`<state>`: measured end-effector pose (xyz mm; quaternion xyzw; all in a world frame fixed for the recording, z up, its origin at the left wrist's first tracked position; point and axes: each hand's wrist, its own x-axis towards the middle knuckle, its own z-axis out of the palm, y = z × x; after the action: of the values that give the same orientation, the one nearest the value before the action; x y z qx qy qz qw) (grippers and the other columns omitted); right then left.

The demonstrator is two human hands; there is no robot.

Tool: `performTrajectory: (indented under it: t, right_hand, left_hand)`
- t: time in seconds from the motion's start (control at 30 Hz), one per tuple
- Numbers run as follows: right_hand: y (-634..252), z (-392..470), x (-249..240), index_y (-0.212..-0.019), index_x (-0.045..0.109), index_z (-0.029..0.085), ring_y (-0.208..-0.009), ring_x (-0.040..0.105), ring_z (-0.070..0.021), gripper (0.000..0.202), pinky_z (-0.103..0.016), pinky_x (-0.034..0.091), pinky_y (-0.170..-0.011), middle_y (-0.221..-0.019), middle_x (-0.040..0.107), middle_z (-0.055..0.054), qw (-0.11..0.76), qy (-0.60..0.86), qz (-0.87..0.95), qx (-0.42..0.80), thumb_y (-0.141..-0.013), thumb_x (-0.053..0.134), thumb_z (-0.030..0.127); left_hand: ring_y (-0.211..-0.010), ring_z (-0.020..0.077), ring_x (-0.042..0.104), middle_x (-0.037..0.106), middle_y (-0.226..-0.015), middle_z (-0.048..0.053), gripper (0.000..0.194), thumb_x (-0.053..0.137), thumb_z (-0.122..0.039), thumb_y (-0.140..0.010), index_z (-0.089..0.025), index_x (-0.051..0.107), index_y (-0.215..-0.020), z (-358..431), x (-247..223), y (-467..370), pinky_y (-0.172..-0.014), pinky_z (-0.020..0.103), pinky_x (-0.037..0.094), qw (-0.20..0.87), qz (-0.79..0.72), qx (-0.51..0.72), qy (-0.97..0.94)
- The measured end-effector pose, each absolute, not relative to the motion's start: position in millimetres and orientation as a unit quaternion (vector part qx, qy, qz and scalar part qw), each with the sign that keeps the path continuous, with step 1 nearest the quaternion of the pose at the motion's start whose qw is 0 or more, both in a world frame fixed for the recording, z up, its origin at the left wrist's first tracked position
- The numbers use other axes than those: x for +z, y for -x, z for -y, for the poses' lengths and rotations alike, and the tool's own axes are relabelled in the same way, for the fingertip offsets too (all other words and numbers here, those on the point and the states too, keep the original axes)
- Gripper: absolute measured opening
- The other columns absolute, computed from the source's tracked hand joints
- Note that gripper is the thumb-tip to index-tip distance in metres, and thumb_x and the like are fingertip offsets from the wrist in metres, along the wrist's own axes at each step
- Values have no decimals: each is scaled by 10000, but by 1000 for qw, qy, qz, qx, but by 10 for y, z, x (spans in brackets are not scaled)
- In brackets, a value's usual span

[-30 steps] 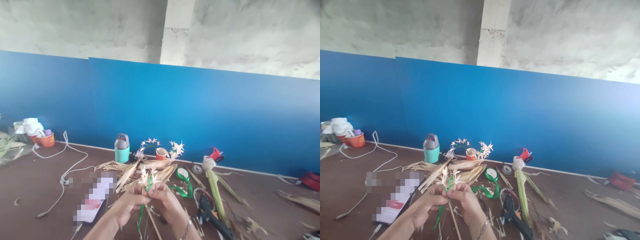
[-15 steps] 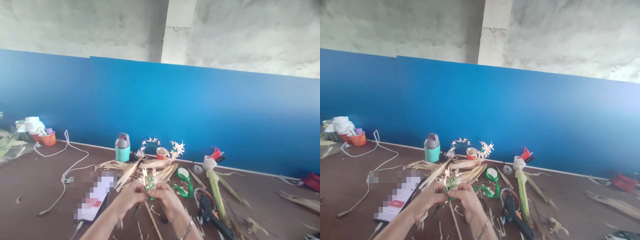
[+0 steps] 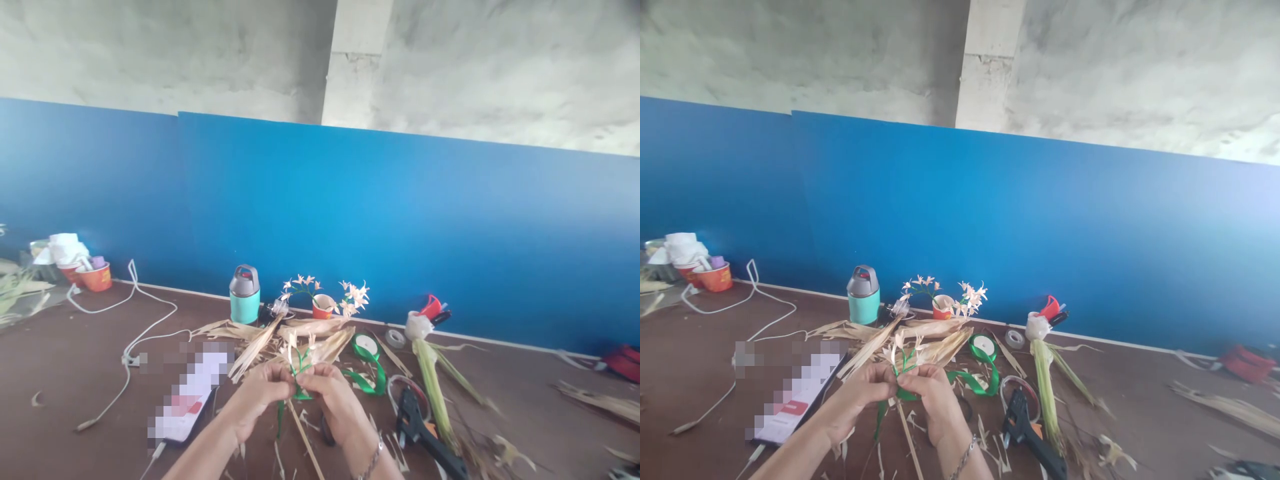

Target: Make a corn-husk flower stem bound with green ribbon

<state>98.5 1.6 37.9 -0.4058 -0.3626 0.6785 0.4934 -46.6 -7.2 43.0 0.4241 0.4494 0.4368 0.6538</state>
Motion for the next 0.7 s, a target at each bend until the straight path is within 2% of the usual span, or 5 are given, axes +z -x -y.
performTrajectory:
  t: [0.17, 0.3, 0.37, 0.57, 0.7]
  right_hand:
    - [-997, 37, 456, -442, 624, 153, -494, 471, -103, 137, -248, 353, -551, -469, 602, 16, 464, 397, 332, 719, -451, 754, 110]
    - [-999, 65, 464, -455, 617, 156, -481, 496, -116, 139, -253, 364, -532, -450, 600, 20, 449, 423, 326, 716, -434, 744, 105]
    - [-995, 73, 445, -480, 612, 162, -503, 528, -131, 161, -256, 379, -543, -468, 616, 21, 450, 443, 322, 706, -420, 745, 94]
    - [-1012, 80, 423, -511, 610, 170, -535, 549, -139, 192, -266, 403, -590, -488, 623, 32, 436, 461, 346, 691, -427, 777, 121]
    - [-1036, 82, 445, -508, 622, 169, -568, 557, -143, 190, -271, 402, -625, -522, 639, 24, 422, 428, 363, 712, -433, 796, 152]
  left_hand:
    - [-413, 45, 225, 398, -437, -88, 135, 650, -244, -512, -163, 552, -556, 36, 447, 571, -441, 219, 81, 697, -440, 369, -430]
    - [-357, 49, 275, 405, -389, -83, 66, 606, -202, -538, -166, 556, -511, 43, 463, 578, -393, 227, 113, 645, -471, 305, -519]
    - [-333, 51, 277, 391, -356, -85, 104, 599, -192, -544, -170, 539, -462, 52, 476, 570, -378, 234, 128, 623, -480, 280, -551]
    - [-327, 22, 187, 387, -366, -103, 87, 624, -183, -480, -162, 540, -474, 43, 470, 567, -389, 239, 60, 672, -469, 310, -483]
    - [-323, 21, 178, 370, -342, -103, 75, 586, -213, -468, -171, 525, -459, 26, 441, 588, -398, 235, 52, 691, -462, 303, -466]
